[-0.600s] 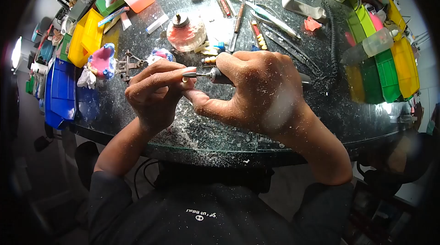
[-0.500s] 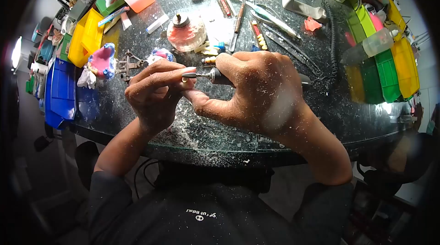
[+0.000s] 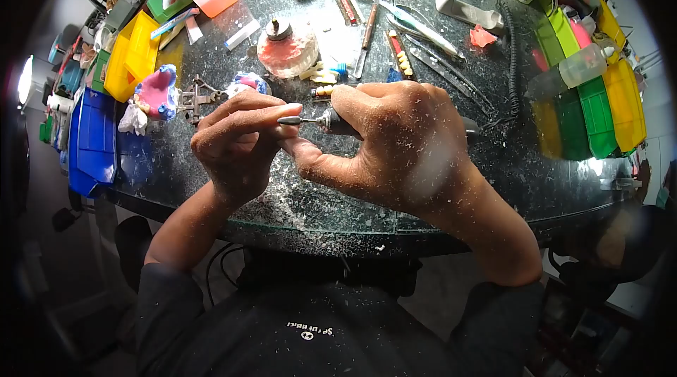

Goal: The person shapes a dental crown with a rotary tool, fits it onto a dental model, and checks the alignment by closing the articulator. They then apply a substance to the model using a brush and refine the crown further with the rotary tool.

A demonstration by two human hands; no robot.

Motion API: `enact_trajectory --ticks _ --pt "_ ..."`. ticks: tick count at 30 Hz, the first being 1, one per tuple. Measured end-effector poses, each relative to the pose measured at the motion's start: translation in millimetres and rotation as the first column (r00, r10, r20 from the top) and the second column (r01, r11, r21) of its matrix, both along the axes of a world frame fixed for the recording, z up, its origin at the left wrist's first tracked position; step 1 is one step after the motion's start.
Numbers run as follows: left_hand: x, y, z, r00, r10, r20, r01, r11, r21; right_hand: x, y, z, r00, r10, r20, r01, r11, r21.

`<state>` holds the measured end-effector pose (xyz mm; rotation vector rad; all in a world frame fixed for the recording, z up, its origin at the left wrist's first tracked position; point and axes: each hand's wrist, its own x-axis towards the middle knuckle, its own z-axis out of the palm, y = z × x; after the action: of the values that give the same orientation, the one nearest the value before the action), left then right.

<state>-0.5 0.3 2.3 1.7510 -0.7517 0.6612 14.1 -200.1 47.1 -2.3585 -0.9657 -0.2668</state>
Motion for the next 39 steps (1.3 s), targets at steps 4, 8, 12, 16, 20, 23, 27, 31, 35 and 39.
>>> enact_trajectory --ticks 4,8,12,16,20,23,27,31,35,39 --pt "1.3 -0.3 -1.1 1.000 0.006 0.012 -0.006 1.000 0.007 0.2 -0.2 1.6 0.999 -0.020 0.030 0.020 1.000 0.006" --pt "2.6 0.2 -7.3 1.000 -0.005 0.009 0.006 1.000 -0.031 1.9 -0.1 0.6 0.999 -0.034 0.016 0.035 0.998 -0.044" --pt "1.0 -0.5 -3.6 1.000 -0.017 -0.023 0.017 1.000 -0.026 1.5 0.9 -2.8 0.999 -0.024 0.029 0.025 0.999 -0.031" --pt "0.7 -0.4 -1.8 1.000 -0.004 -0.016 0.004 1.000 -0.002 -0.3 1.3 -1.3 1.000 -0.027 0.004 0.028 0.999 -0.032" --pt "1.3 -0.9 -1.0 1.000 0.012 0.017 -0.013 1.000 0.015 -2.2 0.1 3.2 1.000 -0.026 -0.002 0.026 0.997 -0.076" --pt "0.6 -1.7 -0.8 1.000 0.014 -0.003 -0.014 1.000 0.007 -1.4 -0.2 2.0 1.000 -0.017 0.022 0.017 1.000 -0.010" --pt "1.2 -1.2 -4.7 1.000 0.004 -0.006 -0.004 1.000 -0.025 -0.4 0.8 1.3 0.999 -0.026 0.021 0.027 0.999 -0.031" --pt "0.3 -1.5 -0.8 1.000 0.016 -0.004 -0.016 1.000 0.009 -1.8 0.4 2.6 1.000 -0.017 0.011 0.017 0.999 -0.031" --pt "0.0 0.7 1.0 0.999 0.046 0.018 -0.047 0.996 0.071 0.4 0.9 -0.2 0.999 -0.014 0.044 0.014 1.000 -0.002" --pt "-0.5 -1.0 -1.5 1.000 0.017 -0.014 -0.016 1.000 0.021 -1.9 0.4 2.9 1.000 0.004 0.027 -0.004 1.000 -0.020"
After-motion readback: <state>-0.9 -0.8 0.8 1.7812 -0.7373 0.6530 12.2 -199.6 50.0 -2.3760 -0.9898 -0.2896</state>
